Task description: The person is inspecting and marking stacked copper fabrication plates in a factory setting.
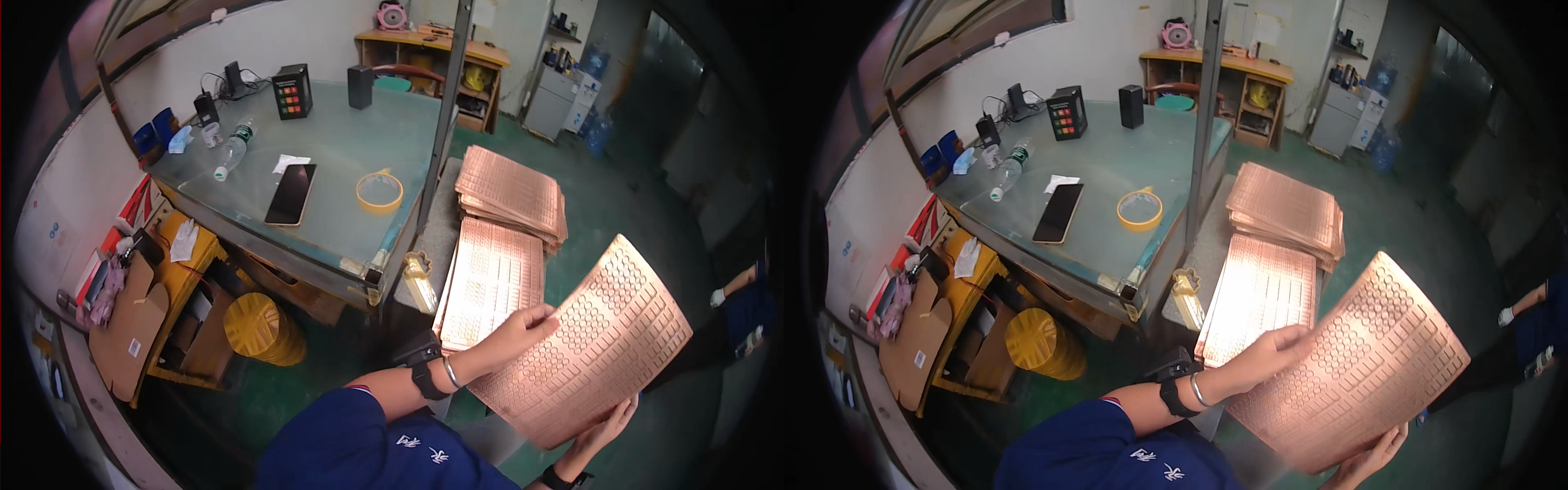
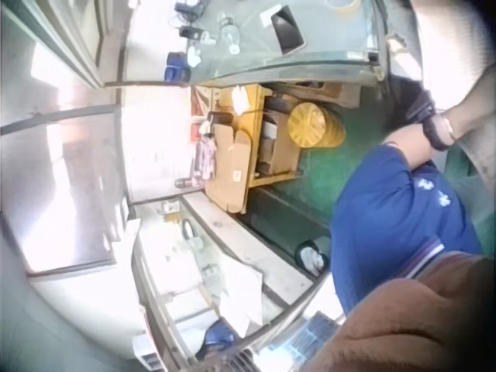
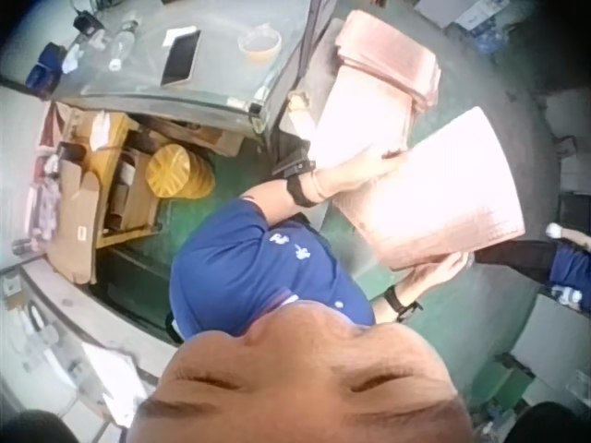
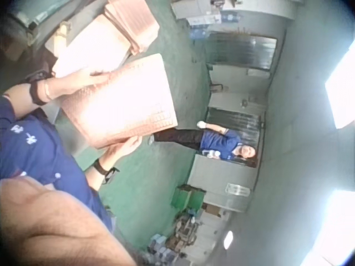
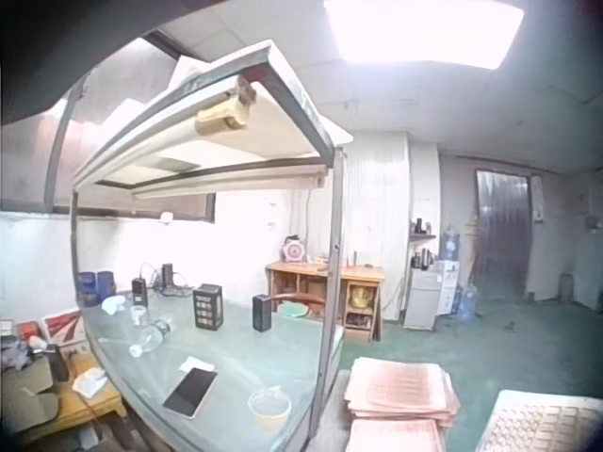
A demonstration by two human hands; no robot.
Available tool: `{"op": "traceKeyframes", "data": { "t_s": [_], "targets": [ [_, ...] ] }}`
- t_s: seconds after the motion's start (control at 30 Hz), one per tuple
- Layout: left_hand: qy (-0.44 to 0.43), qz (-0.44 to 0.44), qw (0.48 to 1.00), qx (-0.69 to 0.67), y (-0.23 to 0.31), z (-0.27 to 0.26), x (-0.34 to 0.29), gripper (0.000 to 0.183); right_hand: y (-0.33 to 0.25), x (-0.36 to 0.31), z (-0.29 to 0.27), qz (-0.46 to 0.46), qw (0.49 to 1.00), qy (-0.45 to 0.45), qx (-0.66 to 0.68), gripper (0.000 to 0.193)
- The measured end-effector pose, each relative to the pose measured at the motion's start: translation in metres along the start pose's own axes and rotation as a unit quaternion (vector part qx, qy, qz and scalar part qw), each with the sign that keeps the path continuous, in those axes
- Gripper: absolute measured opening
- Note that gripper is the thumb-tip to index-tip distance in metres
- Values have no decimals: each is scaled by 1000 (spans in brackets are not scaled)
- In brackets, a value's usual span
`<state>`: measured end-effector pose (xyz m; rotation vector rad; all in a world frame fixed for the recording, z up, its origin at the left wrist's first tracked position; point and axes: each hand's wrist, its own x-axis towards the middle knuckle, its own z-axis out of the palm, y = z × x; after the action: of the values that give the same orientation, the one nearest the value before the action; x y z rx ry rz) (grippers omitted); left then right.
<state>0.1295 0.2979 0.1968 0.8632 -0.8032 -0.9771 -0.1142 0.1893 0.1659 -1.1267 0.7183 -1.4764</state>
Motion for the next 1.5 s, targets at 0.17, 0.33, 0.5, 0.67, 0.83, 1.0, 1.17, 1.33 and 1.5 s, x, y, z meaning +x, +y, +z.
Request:
{"op": "traceKeyframes", "data": {
  "t_s": [0.17,0.33,0.5,0.67,0.83,1.0,1.17,1.33,1.5],
  "targets": [
    [63,15,997,-47,4,-9,-14,24,2,-13,3,-54,995,-42,-74,32],
    [73,0,995,-72,-12,-6,-5,21,-38,-31,3,1,984,37,-177,39],
    [98,-9,986,-137,-40,12,16,13,-43,-43,-51,10,980,93,-177,44],
    [20,-48,991,-121,-78,38,41,38,-25,-93,-100,-14,963,180,-200,32],
    [-37,-151,980,-122,-82,93,58,45,-33,-165,-113,-2,925,268,-268,35],
    [-138,-134,979,-65,-117,62,86,47,-43,-260,-99,35,817,408,-406,28],
    [-161,-118,979,-33,-87,78,59,39,-71,-372,-76,124,612,539,-565,25],
    [-233,-120,965,-18,-79,105,43,36,-50,-479,-113,273,437,580,-631,23],
    [-323,-204,918,-103,-99,127,10,6,-13,-538,-132,326,420,567,-629,22]
  ]
}}
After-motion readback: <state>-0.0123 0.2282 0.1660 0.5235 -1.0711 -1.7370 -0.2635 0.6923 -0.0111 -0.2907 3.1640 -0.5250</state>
